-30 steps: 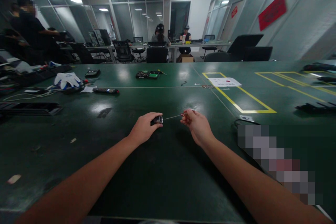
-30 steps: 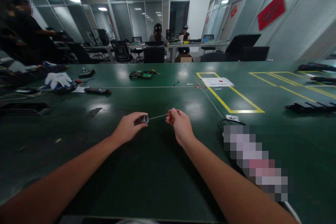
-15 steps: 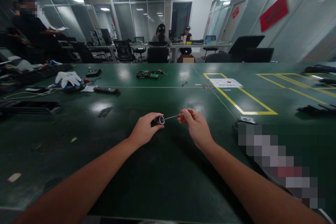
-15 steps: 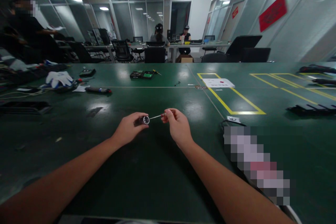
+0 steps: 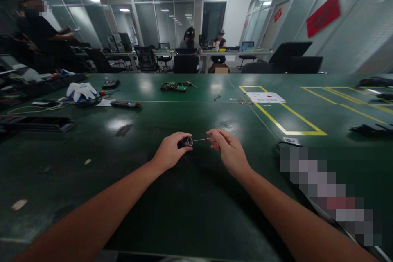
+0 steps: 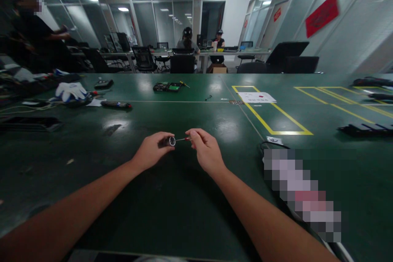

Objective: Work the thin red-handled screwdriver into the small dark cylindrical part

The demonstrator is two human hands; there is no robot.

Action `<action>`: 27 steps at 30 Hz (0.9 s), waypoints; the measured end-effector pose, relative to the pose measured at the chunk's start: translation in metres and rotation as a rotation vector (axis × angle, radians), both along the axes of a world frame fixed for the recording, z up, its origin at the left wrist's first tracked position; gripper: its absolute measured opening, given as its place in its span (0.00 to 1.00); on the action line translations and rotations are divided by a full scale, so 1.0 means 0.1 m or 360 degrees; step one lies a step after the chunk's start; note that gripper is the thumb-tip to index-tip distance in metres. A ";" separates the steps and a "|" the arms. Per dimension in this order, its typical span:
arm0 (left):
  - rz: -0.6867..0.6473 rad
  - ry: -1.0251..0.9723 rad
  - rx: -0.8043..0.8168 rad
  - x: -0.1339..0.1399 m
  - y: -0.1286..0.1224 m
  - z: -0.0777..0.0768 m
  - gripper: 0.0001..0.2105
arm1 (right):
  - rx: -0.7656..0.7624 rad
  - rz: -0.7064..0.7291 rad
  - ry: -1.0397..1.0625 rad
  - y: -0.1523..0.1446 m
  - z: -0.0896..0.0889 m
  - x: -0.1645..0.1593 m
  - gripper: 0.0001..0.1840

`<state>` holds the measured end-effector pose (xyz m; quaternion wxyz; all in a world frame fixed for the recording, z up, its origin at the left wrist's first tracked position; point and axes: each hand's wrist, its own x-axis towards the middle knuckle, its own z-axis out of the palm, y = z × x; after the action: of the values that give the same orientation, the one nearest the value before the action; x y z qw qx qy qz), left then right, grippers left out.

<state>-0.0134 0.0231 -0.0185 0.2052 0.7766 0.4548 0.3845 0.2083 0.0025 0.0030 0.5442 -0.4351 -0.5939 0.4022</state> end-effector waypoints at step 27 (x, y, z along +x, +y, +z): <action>-0.0053 0.0086 -0.0010 0.07 -0.03 0.06 0.20 | -0.0260 -0.0217 0.0353 0.22 -0.16 0.06 0.18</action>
<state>-0.0064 0.0203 -0.0129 0.2018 0.7935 0.4485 0.3584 0.2140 0.0249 -0.0125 0.5952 -0.4704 -0.4645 0.4569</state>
